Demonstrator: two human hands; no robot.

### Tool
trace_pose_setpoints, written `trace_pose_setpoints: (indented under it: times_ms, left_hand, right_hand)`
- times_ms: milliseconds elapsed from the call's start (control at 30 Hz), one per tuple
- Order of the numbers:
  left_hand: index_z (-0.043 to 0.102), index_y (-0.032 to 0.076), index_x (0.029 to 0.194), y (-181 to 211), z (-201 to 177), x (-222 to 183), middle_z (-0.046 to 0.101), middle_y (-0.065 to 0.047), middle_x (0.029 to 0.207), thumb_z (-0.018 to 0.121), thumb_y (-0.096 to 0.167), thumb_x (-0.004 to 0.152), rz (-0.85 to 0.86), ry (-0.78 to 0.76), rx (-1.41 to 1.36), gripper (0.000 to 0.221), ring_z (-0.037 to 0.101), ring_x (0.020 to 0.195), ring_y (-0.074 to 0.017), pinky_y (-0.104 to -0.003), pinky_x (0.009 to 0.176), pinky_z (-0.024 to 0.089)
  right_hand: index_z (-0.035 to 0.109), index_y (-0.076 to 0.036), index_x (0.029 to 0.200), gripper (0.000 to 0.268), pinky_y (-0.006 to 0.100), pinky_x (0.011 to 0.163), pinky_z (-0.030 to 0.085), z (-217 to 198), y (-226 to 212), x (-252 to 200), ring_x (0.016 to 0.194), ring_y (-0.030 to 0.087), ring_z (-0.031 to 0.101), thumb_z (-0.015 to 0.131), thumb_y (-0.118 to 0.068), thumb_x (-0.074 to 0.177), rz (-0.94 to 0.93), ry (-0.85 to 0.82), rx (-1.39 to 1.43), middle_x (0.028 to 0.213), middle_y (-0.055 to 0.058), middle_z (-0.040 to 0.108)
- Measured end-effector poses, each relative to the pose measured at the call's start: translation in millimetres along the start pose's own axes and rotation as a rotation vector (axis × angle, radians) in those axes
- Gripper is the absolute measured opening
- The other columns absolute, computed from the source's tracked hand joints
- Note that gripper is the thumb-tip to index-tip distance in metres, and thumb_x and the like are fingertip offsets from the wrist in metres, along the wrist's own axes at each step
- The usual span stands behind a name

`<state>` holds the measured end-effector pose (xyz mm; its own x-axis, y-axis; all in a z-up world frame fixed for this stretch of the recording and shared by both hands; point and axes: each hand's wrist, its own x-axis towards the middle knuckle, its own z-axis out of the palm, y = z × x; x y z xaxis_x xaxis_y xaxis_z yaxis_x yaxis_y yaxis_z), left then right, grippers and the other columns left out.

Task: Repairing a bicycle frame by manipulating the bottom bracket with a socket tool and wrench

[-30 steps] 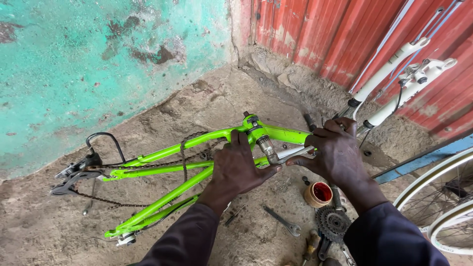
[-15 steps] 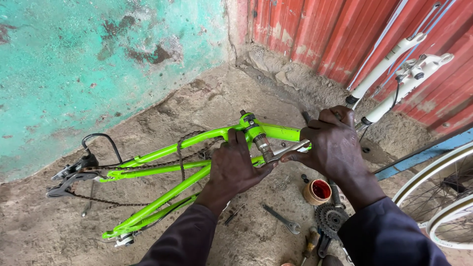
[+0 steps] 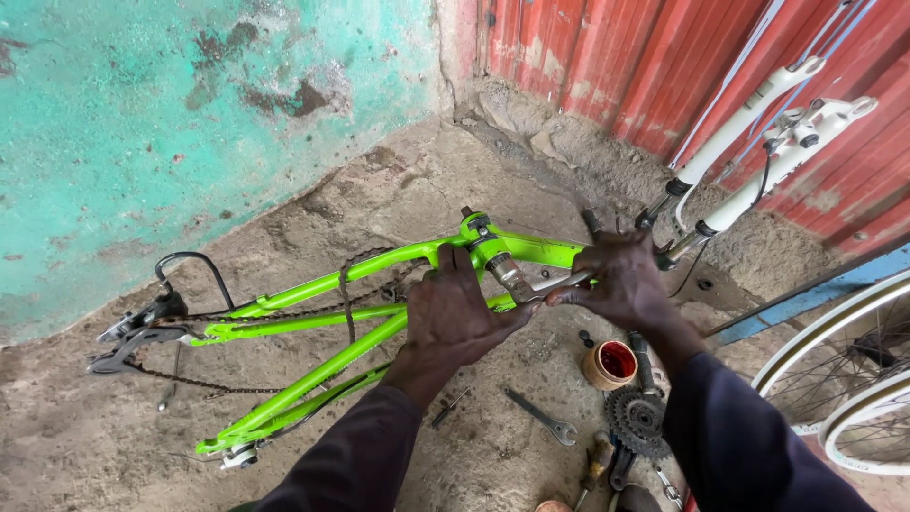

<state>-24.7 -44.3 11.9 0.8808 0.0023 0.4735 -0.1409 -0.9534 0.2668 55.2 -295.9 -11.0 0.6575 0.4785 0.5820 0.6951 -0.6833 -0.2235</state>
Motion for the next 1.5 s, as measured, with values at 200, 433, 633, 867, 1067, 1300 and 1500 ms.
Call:
trace_pose_setpoints:
  times_ms: [200,433,633,867,1067,1300,1500]
  left_hand:
    - [0.058,-0.002,0.117,3,-9,2,0.062,-0.020,0.111,0.061,0.083,0.066,-0.020,-0.042,0.040,0.099,0.074,0.071,-0.0408,-0.049,0.060,0.061]
    - [0.051,-0.007,0.124,-11,8,5,0.058,-0.027,0.120,0.064,0.088,0.060,0.016,-0.093,-0.040,0.116,0.072,0.077,-0.0497,-0.058,0.065,0.060]
    - [0.054,-0.006,0.122,-7,10,2,0.060,-0.026,0.120,0.060,0.092,0.061,0.020,-0.093,-0.008,0.116,0.073,0.078,-0.0453,-0.054,0.064,0.061]
    - [0.055,-0.003,0.120,-5,-5,4,0.060,-0.024,0.120,0.063,0.091,0.061,-0.006,-0.168,-0.070,0.111,0.074,0.084,-0.0450,-0.055,0.066,0.061]
    - [0.055,-0.001,0.117,-8,-5,3,0.060,-0.022,0.118,0.063,0.090,0.059,-0.012,-0.164,-0.061,0.108,0.074,0.082,-0.0447,-0.054,0.065,0.061]
    - [0.059,0.000,0.113,-3,3,-1,0.062,-0.019,0.112,0.058,0.091,0.061,-0.007,-0.023,0.017,0.105,0.074,0.072,-0.0400,-0.049,0.060,0.061]
    - [0.051,0.001,0.131,-6,0,8,0.061,-0.014,0.120,0.063,0.093,0.070,-0.068,-0.245,0.057,0.111,0.073,0.082,-0.0370,-0.055,0.058,0.057]
  right_hand:
    - [0.078,-0.004,0.081,0.049,0.046,0.080,0.052,96,-110,-39,0.078,0.037,0.069,0.052,-0.039,0.102,0.703,-0.091,1.061,0.079,0.026,0.071]
    - [0.062,-0.006,0.079,0.043,0.037,0.077,0.047,210,-59,-89,0.064,0.021,0.055,0.052,-0.036,0.108,0.624,0.239,1.900,0.060,0.009,0.052]
    - [0.063,-0.007,0.080,0.054,0.038,0.080,0.046,116,-100,-63,0.074,0.020,0.056,0.046,-0.051,0.106,0.715,0.049,1.665,0.073,0.007,0.060]
    - [0.060,-0.003,0.071,0.067,0.034,0.069,0.040,151,-90,-81,0.065,0.019,0.047,0.043,-0.056,0.107,0.702,0.064,1.543,0.064,0.009,0.048]
    - [0.063,-0.003,0.071,0.069,0.033,0.072,0.044,147,-95,-82,0.066,0.021,0.054,0.045,-0.061,0.104,0.741,0.049,1.496,0.064,0.011,0.054]
    - [0.071,0.002,0.080,0.069,0.037,0.067,0.042,97,-79,-76,0.065,0.022,0.050,0.050,-0.058,0.104,0.820,-0.148,1.355,0.069,0.014,0.052]
    - [0.048,-0.009,0.075,0.060,0.037,0.067,0.027,64,-107,-57,0.065,0.017,0.027,0.036,-0.059,0.106,0.925,-0.240,1.356,0.072,0.004,0.036]
